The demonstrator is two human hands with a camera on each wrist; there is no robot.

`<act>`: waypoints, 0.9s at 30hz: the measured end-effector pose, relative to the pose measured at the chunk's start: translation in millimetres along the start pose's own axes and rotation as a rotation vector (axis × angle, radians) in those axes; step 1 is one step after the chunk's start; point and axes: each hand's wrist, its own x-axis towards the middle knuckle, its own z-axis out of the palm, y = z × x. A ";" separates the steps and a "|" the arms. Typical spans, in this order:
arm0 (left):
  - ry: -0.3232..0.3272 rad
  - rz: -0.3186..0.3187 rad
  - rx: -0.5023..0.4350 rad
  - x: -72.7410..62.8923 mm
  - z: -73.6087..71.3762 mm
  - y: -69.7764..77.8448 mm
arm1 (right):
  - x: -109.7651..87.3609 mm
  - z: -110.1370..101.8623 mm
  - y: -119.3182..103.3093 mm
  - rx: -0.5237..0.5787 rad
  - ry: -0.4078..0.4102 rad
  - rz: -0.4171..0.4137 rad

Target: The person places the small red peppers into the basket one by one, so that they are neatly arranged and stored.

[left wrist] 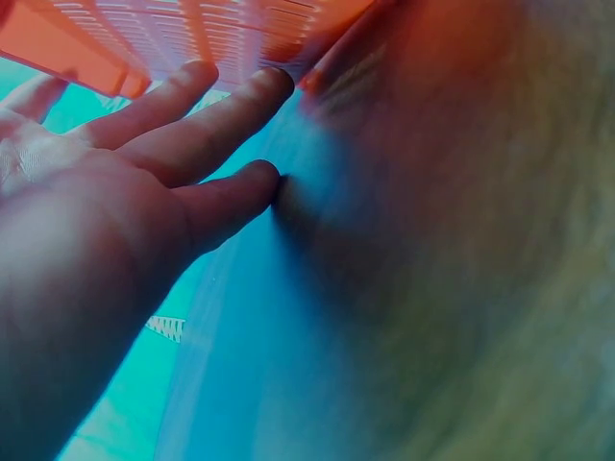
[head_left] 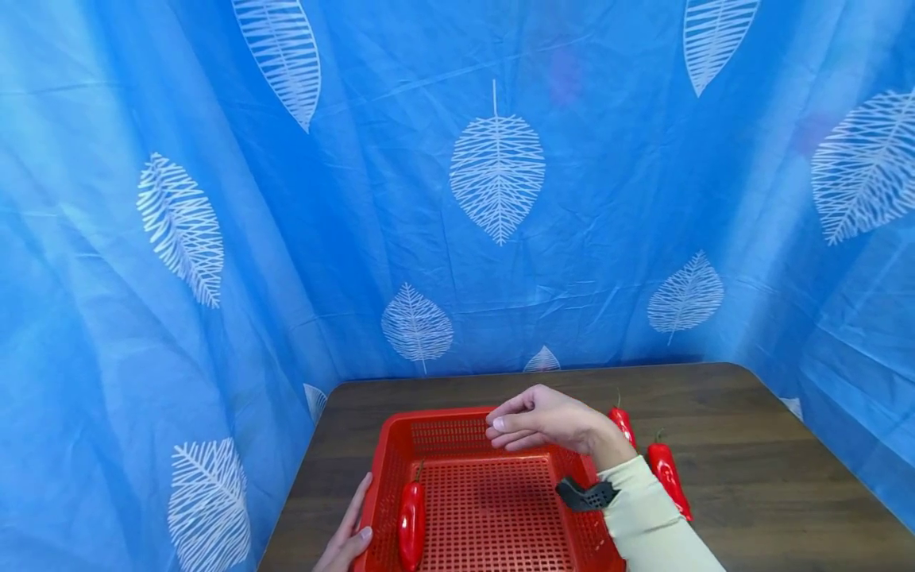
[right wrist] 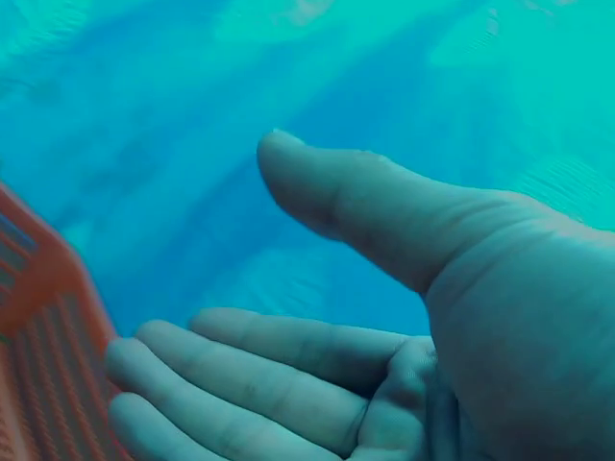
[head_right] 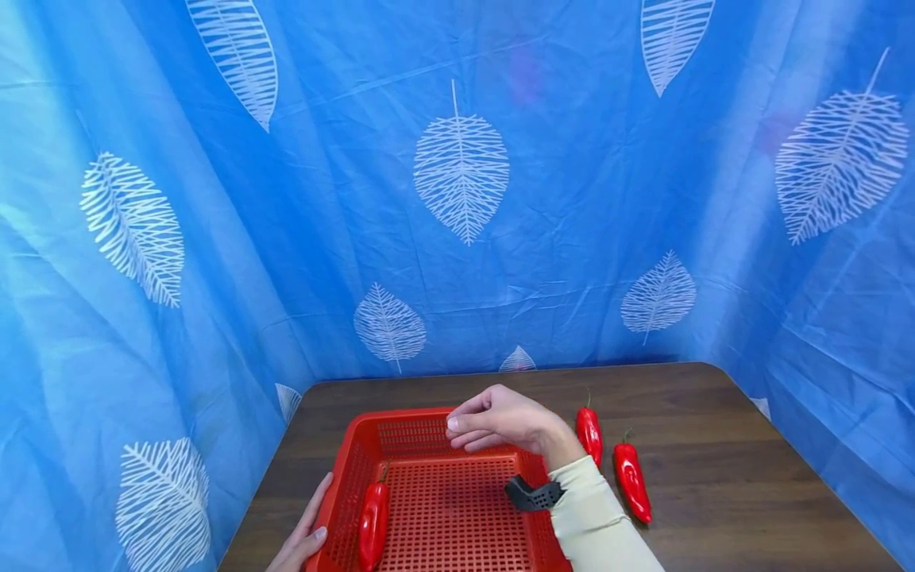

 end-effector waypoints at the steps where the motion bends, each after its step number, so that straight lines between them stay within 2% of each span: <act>1: 0.005 -0.006 -0.009 -0.5 0.1 -0.3 | -6.1 -7.4 0.3 0.012 0.000 -0.013; 13: -0.015 0.019 0.001 -3.5 2.6 -0.9 | -83.7 -88.5 28.3 0.190 0.051 -0.129; 20: -0.087 0.077 0.012 -4.0 2.1 -2.6 | -129.5 -121.4 49.6 0.245 0.142 -0.086; 27: -0.061 0.058 -0.017 -5.7 4.5 -3.0 | -169.7 -151.8 71.1 0.219 0.205 0.002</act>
